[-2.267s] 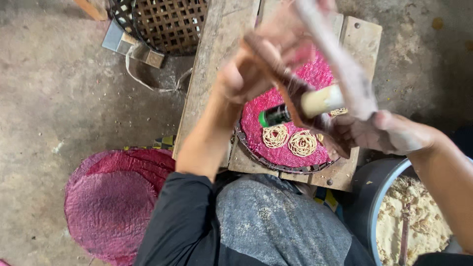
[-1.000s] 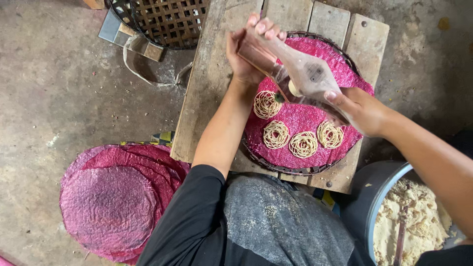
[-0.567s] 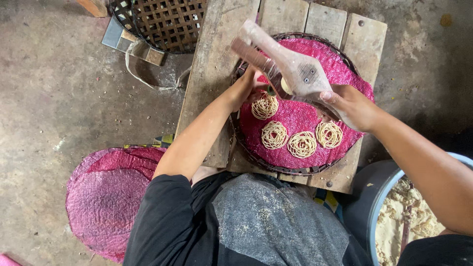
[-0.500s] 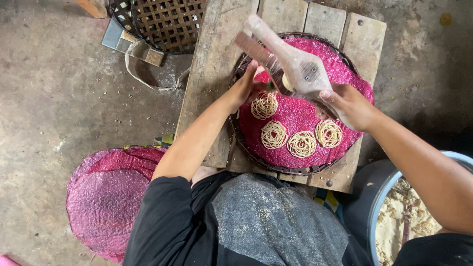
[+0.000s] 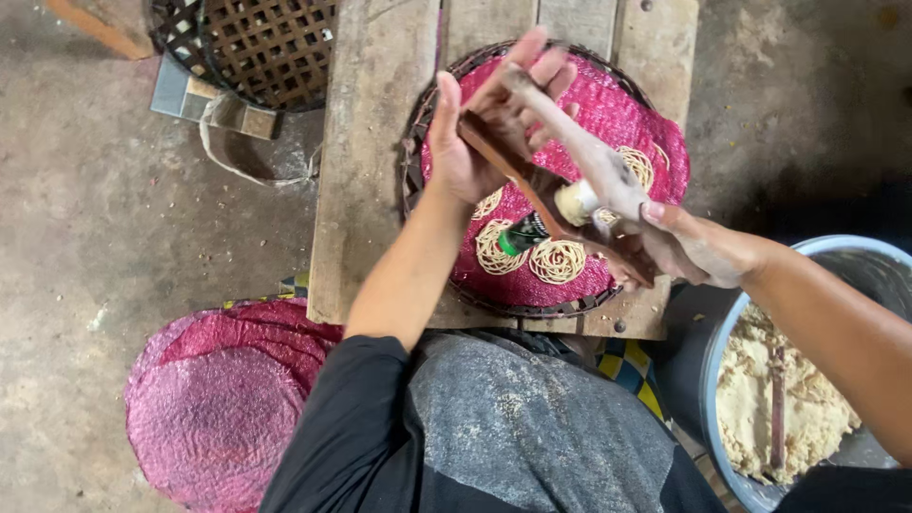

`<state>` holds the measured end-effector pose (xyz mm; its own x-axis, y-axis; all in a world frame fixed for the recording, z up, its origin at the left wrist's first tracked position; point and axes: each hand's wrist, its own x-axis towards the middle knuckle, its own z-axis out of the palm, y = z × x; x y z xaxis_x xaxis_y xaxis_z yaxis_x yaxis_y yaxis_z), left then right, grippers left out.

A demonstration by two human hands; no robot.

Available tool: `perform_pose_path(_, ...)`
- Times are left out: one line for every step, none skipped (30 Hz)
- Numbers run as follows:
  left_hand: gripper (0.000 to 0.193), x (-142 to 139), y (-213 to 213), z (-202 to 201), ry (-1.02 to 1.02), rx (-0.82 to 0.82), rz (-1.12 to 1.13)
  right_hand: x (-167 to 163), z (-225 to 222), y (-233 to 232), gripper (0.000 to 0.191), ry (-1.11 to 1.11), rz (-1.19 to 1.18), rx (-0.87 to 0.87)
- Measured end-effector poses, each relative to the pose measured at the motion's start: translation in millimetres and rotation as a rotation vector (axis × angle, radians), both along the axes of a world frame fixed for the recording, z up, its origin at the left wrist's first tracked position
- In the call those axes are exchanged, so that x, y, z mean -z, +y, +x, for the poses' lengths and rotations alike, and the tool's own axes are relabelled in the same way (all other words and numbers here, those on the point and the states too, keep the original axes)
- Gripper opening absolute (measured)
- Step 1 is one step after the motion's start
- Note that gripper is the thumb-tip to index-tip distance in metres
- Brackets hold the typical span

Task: The person sits at a low board and uses a wooden hand press to extrude dough into noodle nests onto pink mesh trays. They scoop dough from a bucket into the press, squeeze the handles to extrude a nest, cut the strands, arrange the nests on the trays, and move filled trays aside.

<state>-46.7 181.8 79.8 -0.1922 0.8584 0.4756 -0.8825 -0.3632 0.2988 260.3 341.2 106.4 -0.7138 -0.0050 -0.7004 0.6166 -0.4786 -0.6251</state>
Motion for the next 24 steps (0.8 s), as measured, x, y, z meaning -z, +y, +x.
perform_pose_path(0.064, 1, 12, 9, -0.103, 0.016, 0.004, -5, 3, -2, 0.072, -0.065, 0.192, -0.06)
perform_pose_path(0.053, 4, 22, 19, -0.206, 0.031, 0.007, -11, 3, -2, 0.073, -0.144, 0.383, -0.133)
perform_pose_path(0.047, 8, 31, 23, -0.31, 0.044, 0.007, -18, 1, -3, 0.075, -0.207, 0.533, -0.195)
perform_pose_path(0.044, 13, 39, 24, -0.327, 0.045, 0.014, -23, -4, -4, 0.078, -0.234, 0.658, -0.237)
perform_pose_path(0.04, 18, 46, 23, -0.345, 0.042, 0.016, -27, -10, -7, 0.081, -0.248, 0.768, -0.27)
perform_pose_path(0.037, 23, 51, 21, -0.361, 0.038, 0.018, -31, -16, -11, 0.084, -0.252, 0.875, -0.308)
perform_pose_path(0.037, 28, 55, 15, -0.345, 0.031, 0.016, -32, -24, -17, 0.08, -0.239, 0.91, -0.306)
perform_pose_path(0.037, 33, 57, 8, -0.327, 0.023, 0.014, -30, -31, -24, 0.077, -0.224, 0.944, -0.304)
perform_pose_path(0.037, 39, 56, 4, -0.312, 0.015, 0.012, -30, -36, -30, 0.073, -0.212, 0.978, -0.303)
perform_pose_path(0.037, 44, 55, 2, -0.305, 0.006, -0.018, -30, -38, -35, 0.072, -0.176, 0.924, -0.281)
perform_pose_path(0.038, 48, 54, 2, -0.297, -0.002, -0.047, -31, -39, -38, 0.071, -0.14, 0.872, -0.258)
perform_pose_path(0.039, 52, 53, 3, -0.289, -0.011, -0.076, -32, -39, -39, 0.07, -0.104, 0.819, -0.236)
perform_pose_path(0.038, 55, 54, 7, -0.316, -0.008, -0.091, -35, -37, -38, 0.071, -0.167, 0.845, -0.269)
perform_pose_path(0.037, 56, 57, 13, -0.342, -0.005, -0.107, -39, -34, -34, 0.072, -0.23, 0.871, -0.301)
perform_pose_path(0.036, 57, 61, 20, -0.371, -0.001, -0.123, -43, -31, -29, 0.074, -0.295, 0.897, -0.332)
perform_pose_path(0.036, 56, 66, 24, -0.358, -0.01, -0.094, -47, -30, -25, 0.075, -0.288, 0.966, -0.353)
perform_pose_path(0.037, 53, 74, 25, -0.344, -0.018, -0.063, -49, -30, -22, 0.076, -0.28, 1.036, -0.373)
perform_pose_path(0.037, 50, 81, 23, -0.329, -0.026, -0.029, -50, -31, -20, 0.078, -0.273, 1.111, -0.392)
perform_pose_path(0.038, 48, 83, 19, -0.307, -0.043, -0.03, -49, -34, -20, 0.076, -0.228, 1.119, -0.351)
perform_pose_path(0.039, 46, 84, 11, -0.284, -0.063, -0.031, -47, -37, -22, 0.074, -0.18, 1.127, -0.311)
perform_pose_path(0.04, 44, 82, 3, -0.26, -0.085, -0.032, -44, -41, -25, 0.072, -0.129, 1.133, -0.272)
perform_pose_path(0.04, 44, 78, -2, -0.256, -0.086, -0.03, -40, -44, -30, 0.072, -0.124, 1.081, -0.252)
perform_pose_path(0.04, 45, 73, -5, -0.252, -0.087, -0.03, -38, -46, -33, 0.072, -0.117, 1.028, -0.232)
perform_pose_path(0.04, 46, 69, -5, -0.25, -0.087, -0.031, -38, -47, -35, 0.071, -0.114, 0.974, -0.211)
